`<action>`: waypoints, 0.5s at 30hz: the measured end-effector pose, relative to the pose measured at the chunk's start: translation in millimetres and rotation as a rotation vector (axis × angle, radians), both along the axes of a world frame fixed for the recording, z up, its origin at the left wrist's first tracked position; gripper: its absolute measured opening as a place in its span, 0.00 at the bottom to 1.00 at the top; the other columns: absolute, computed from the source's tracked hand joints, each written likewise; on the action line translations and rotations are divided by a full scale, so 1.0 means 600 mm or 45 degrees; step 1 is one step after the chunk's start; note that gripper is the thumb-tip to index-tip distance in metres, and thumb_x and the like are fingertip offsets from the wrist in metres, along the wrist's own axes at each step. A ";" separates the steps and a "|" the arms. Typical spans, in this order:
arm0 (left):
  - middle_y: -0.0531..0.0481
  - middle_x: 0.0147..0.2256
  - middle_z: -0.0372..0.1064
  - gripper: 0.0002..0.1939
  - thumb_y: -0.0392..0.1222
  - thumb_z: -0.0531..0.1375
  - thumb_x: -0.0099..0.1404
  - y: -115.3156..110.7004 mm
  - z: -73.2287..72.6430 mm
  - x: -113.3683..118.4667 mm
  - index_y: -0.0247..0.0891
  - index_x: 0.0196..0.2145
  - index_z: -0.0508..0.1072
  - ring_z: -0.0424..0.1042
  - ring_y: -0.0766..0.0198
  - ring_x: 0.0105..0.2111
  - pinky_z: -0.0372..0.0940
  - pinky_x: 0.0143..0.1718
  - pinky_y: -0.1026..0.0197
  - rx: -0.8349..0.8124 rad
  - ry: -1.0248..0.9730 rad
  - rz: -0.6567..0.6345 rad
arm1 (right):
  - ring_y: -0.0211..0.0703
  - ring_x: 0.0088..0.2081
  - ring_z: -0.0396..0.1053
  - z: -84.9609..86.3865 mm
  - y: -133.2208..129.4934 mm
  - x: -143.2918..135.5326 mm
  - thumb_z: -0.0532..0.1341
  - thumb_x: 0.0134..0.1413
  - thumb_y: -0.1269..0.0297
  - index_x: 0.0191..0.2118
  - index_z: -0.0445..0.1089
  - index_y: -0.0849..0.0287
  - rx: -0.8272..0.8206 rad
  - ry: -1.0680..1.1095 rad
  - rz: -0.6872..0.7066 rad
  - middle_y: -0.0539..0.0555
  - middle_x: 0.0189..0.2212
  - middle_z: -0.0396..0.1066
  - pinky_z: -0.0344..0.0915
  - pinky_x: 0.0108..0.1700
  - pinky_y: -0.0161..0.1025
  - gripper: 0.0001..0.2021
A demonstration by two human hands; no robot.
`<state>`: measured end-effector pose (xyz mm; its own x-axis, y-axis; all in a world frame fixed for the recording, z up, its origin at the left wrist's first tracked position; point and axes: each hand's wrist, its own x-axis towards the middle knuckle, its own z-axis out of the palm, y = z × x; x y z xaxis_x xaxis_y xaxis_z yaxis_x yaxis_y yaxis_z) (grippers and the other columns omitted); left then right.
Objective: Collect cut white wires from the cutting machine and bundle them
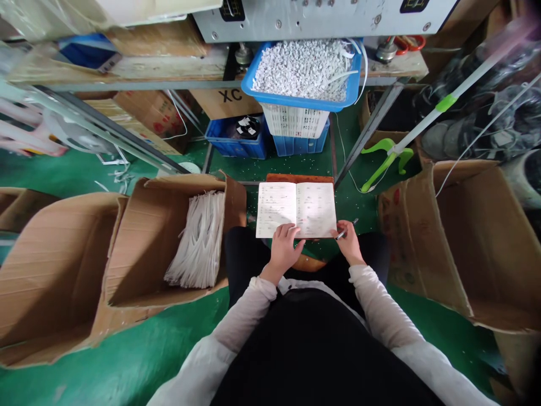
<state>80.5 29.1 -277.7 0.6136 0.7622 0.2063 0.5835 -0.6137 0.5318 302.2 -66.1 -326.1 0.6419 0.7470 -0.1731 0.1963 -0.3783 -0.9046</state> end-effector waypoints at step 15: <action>0.39 0.51 0.67 0.28 0.47 0.68 0.60 0.011 -0.006 0.016 0.39 0.55 0.66 0.64 0.44 0.52 0.64 0.54 0.44 -0.043 0.066 0.068 | 0.53 0.45 0.73 0.007 0.010 -0.002 0.66 0.48 0.51 0.48 0.65 0.58 -0.011 0.022 -0.023 0.62 0.45 0.74 0.69 0.50 0.51 0.24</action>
<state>90.1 35.7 -281.3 0.5814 0.8000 0.1484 0.6423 -0.5632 0.5199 300.9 -60.0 -321.7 0.6520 0.7338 -0.1908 0.1738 -0.3896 -0.9044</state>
